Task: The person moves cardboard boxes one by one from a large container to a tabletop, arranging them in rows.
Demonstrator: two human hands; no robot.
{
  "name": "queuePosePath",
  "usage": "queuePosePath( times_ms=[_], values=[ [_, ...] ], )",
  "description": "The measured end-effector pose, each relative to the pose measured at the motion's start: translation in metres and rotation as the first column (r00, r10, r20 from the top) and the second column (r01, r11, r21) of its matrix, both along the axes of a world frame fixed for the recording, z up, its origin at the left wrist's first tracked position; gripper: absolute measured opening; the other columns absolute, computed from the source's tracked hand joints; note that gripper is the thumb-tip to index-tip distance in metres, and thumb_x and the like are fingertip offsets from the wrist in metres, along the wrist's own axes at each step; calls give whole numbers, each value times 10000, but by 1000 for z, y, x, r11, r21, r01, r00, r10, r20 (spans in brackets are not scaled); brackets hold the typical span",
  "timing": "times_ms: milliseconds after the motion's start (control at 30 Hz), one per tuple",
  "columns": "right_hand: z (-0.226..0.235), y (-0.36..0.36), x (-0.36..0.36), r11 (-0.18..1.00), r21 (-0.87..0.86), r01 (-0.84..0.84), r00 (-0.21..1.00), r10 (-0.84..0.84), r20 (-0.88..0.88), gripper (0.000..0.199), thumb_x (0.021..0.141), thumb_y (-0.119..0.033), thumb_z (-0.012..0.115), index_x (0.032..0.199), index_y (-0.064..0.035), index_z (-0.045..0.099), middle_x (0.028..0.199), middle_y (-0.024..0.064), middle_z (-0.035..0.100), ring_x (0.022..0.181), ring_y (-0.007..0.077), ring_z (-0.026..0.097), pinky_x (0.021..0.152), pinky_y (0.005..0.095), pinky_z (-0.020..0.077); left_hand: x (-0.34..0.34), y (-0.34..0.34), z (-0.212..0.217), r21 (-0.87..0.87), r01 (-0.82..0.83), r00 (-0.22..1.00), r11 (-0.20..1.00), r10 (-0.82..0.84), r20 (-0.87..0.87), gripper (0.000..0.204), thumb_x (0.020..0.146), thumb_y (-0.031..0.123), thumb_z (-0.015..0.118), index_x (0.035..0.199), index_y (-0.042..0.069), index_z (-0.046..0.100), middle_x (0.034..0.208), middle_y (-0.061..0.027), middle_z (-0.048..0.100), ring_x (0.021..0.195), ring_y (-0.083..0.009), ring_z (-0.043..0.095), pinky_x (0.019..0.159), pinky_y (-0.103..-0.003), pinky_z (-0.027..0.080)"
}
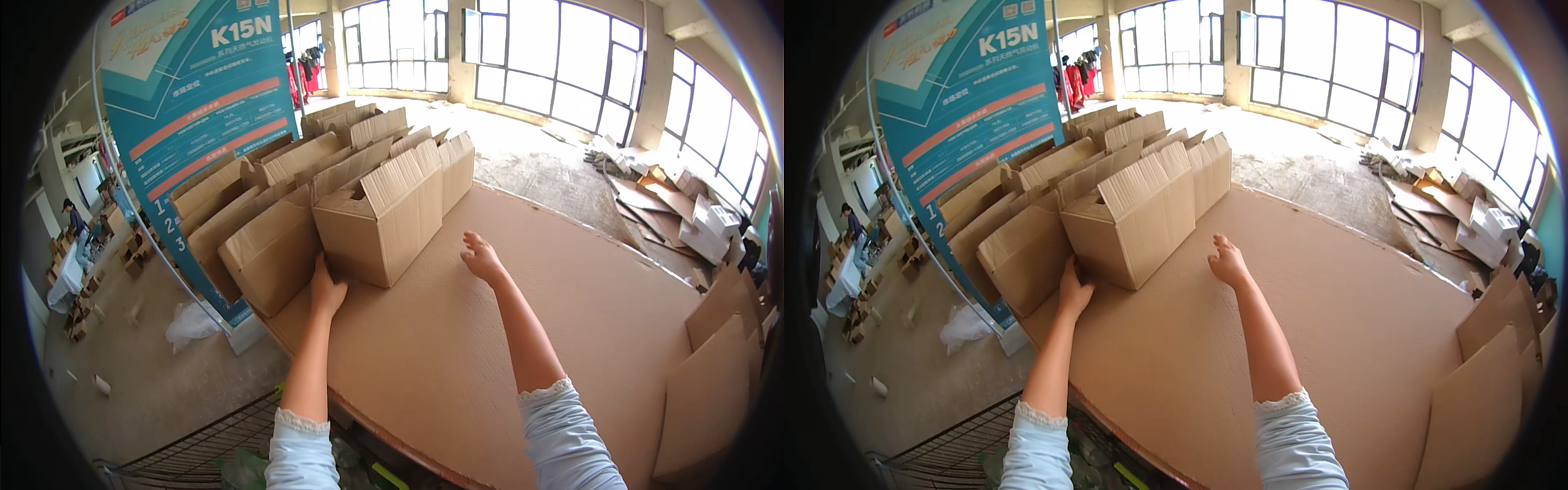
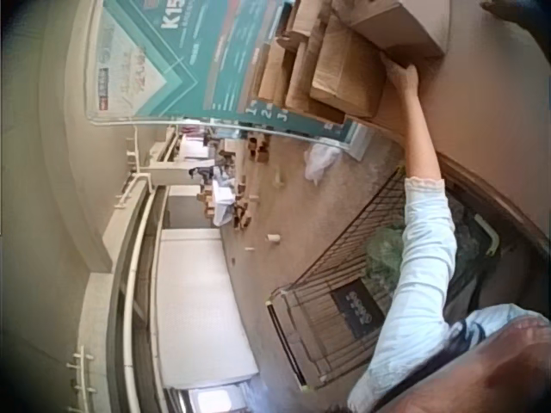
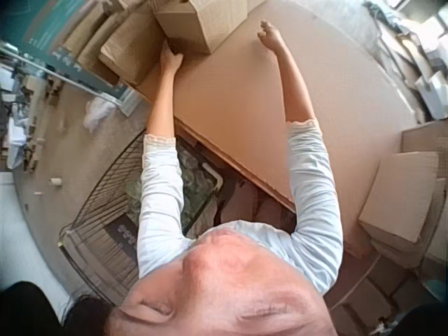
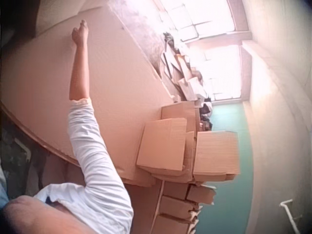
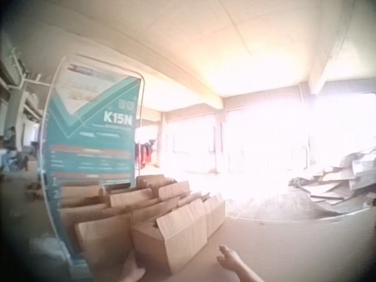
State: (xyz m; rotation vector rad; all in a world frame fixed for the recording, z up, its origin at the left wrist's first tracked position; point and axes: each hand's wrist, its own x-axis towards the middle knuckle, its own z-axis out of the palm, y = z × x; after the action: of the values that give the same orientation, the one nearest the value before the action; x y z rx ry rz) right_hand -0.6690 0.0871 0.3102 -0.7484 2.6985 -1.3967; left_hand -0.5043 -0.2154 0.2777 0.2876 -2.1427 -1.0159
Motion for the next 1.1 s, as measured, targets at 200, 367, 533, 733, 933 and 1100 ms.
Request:
queuePosePath(
  times_ms=[200, 367, 533, 733, 933, 1100],
  values=[
    [-14, -34, -66, 925, -374, 65, 998, -68, 5, 582, 811, 39, 509, 1370, -44, 370, 1342, 145, 464, 1257, 239, 441, 981, 326, 411, -3, 31, 8, -127, -66, 993, 990, 78, 92, 674, 722, -11, 544, 1357, -31, 321, 1242, -297, 501, 1167, -405, 488, 971, -400, 414],
    [-12, -59, -72, 883, -466, 61, 997, -31, 72, 549, 757, 55, 461, 1300, -22, 441, 1219, 145, 547, 1154, 252, 520, 956, 339, 429, 10, 36, 24, -120, -76, 983, 990, 95, 156, 652, 733, -12, 517, 1356, -29, 325, 1176, -313, 531, 1114, -427, 512, 930, -421, 436],
    [-4, -65, -76, 915, -369, 164, 978, -103, 179, 489, 739, 26, 453, 1222, -29, 510, 1126, 142, 562, 1057, 232, 550, 902, 322, 443, 5, 33, 19, -165, -77, 992, 983, 91, 84, 662, 721, -6, 522, 1355, -17, 331, 1169, -310, 537, 1115, -426, 514, 930, -420, 437],
    [4, -46, -33, 956, -266, 125, 976, -70, 207, 275, 737, -57, 532, 1008, -11, 541, 916, 84, 570, 897, 170, 546, 782, 310, 458, 7, 27, 16, -36, -10, 996, 999, 13, 88, 715, 676, -17, 537, 1358, -25, 320, 1187, -295, 537, 1147, -412, 502, 967, -409, 418],
    [2, 18, 8, 983, -178, 52, 998, -44, 51, 327, 675, -196, 643, 940, -14, 578, 904, 126, 632, 873, 242, 609, 769, 334, 481, 35, 37, 20, -43, 101, 978, 994, -92, 185, 754, 656, -21, 524, 1369, -51, 283, 1285, -289, 473, 1232, -394, 436, 1031, -394, 365],
    [14, 92, 78, 996, -94, 9, 1000, -10, -10, 327, 685, -204, 642, 958, -28, 606, 903, 103, 643, 830, 213, 615, 739, 326, 488, 95, 96, 33, 177, 239, 921, 955, -281, 270, 785, 652, -14, 521, 1390, -45, 257, 1341, -286, 421, 1281, -386, 383, 1050, -388, 344]
  ],
)
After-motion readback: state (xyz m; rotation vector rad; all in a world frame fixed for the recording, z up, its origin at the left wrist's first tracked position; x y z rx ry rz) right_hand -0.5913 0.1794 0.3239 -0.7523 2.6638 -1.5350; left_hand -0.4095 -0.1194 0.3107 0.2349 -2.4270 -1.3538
